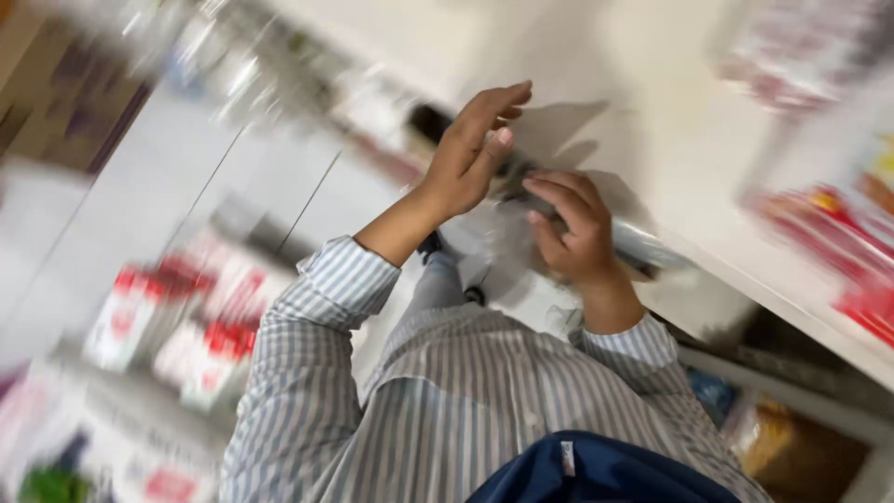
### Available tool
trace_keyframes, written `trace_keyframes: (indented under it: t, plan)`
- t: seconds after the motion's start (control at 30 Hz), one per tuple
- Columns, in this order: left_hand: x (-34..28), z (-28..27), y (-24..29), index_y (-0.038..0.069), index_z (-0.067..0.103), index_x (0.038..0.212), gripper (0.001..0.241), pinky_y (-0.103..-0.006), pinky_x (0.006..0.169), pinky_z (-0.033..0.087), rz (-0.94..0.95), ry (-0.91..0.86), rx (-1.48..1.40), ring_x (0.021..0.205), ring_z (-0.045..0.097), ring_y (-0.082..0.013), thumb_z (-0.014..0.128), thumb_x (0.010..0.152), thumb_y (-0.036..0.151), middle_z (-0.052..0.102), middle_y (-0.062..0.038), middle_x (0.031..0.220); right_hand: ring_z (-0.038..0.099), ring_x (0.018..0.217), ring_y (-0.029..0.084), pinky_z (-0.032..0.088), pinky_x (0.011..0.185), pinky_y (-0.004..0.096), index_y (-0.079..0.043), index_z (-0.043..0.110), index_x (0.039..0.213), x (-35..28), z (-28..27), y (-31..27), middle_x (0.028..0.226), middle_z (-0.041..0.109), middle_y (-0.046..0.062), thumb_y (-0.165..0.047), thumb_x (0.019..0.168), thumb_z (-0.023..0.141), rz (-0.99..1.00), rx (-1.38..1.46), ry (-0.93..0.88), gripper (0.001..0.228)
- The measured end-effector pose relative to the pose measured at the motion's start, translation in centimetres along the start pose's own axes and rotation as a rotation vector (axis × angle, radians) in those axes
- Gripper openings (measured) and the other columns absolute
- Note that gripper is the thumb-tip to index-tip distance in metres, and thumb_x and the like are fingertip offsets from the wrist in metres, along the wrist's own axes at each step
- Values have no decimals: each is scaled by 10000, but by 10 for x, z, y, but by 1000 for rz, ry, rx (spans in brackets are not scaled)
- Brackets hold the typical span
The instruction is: The person handles various plastic bags and small packages by hand, picking them up from shelves and the floor to inspect them before placing them back.
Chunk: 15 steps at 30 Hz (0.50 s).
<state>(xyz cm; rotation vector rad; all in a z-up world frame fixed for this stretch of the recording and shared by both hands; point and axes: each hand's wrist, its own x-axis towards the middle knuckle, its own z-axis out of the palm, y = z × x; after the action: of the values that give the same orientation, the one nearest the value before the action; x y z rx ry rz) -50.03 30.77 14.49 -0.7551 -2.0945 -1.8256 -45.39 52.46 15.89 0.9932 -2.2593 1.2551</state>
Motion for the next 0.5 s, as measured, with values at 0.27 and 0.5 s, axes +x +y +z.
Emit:
trace_keyframes:
  t: [0.27, 0.5]
  plan:
    - [-189, -143, 14, 45, 475, 1528, 599, -304, 833, 542, -289, 663, -177, 960, 658, -163, 454, 1091, 455, 669, -89, 1195, 650, 1171, 333, 522, 1016, 419, -30, 689, 1206, 23, 120, -33, 1254, 688, 157, -12, 843, 736, -246, 256, -541, 367]
    - [-369, -190, 68, 16, 540, 1452, 668, -315, 790, 565, -265, 1346, -39, 887, 648, -135, 390, 1091, 558, 682, -70, 1096, 655, 1177, 313, 537, 1004, 402, -53, 697, 1215, 47, 231, -79, 1256, 696, 130, -54, 853, 774, -458, 401, -888, 370]
